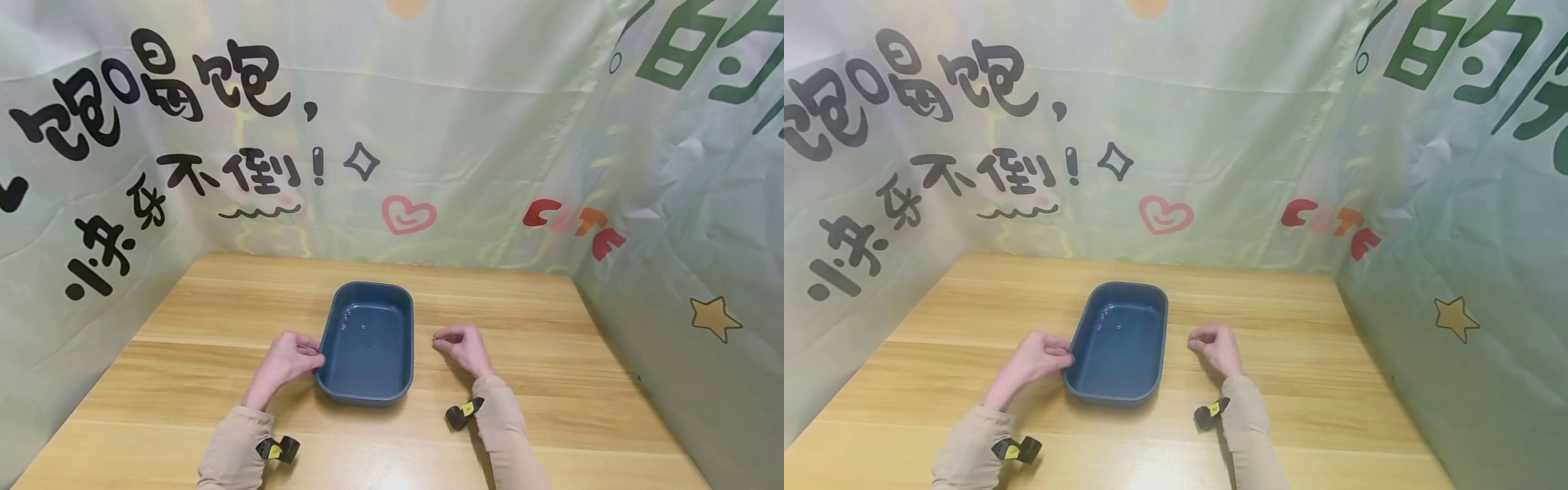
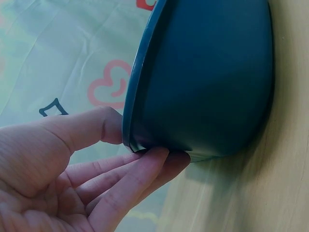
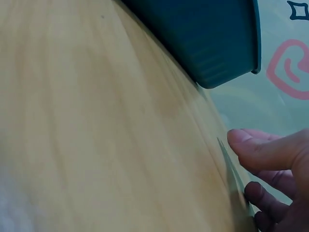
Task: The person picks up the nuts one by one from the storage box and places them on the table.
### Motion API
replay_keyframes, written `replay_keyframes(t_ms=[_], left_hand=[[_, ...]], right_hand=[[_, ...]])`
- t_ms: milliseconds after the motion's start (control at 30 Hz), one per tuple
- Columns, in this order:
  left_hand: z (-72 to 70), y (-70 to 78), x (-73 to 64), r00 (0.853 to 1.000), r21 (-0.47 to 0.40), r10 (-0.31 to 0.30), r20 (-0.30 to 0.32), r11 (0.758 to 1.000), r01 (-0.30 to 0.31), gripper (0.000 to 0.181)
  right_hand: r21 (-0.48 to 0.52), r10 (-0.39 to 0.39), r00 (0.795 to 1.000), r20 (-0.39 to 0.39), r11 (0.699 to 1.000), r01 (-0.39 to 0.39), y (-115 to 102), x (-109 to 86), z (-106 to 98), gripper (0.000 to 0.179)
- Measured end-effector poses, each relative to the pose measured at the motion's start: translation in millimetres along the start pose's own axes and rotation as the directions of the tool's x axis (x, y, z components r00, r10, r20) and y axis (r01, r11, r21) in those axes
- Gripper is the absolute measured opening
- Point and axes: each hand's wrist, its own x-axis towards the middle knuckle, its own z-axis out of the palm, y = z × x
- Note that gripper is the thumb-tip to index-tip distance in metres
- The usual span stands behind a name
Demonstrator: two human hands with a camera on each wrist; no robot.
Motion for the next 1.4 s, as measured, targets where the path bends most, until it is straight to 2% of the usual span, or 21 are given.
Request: replay_keyframes(t_ms=[167, 533, 767, 1100, 1300, 1400], left_hand=[[0.3, -0.4, -0.2, 1.0, -0.005, -0.002, -0.003, 1.0, 0.002, 0.034], [0.4, -0.8, 0.5, 1.0, -0.015, 0.016, -0.004, 1.0, -0.016, 0.033], [1.0, -1.0, 0.6, 1.0, -0.026, 0.011, -0.005, 1.0, -0.011, 0.033], [1.0, -0.1, -0.1, 1.0, -0.026, 0.021, -0.007, 0.999, -0.022, 0.033], [1.0, 0.3, -0.1, 1.0, -0.025, 0.016, -0.007, 1.0, -0.016, 0.033], [1.1, 0.7, -0.4, 1.0, -0.032, 0.012, -0.004, 0.999, -0.012, 0.033]], right_hand=[[-0.041, 0.005, 1.0, 0.004, 0.999, -0.005, 3, -0.6, 2, 0.008], [-0.068, -0.091, 0.996, -0.015, 0.994, 0.09, 10, 0.8, 6, 0.009], [-0.117, -0.152, 0.986, -0.068, 0.983, 0.143, 11, -1.7, 9, 0.008], [-0.173, -0.233, 0.963, -0.137, 0.963, 0.208, 15, -5.7, 11, 0.009], [-0.218, -0.307, 0.937, -0.169, 0.938, 0.268, 18, -6.8, 13, 0.01], [-0.213, -0.317, 0.931, -0.178, 0.937, 0.278, 19, -7.7, 13, 0.01]])
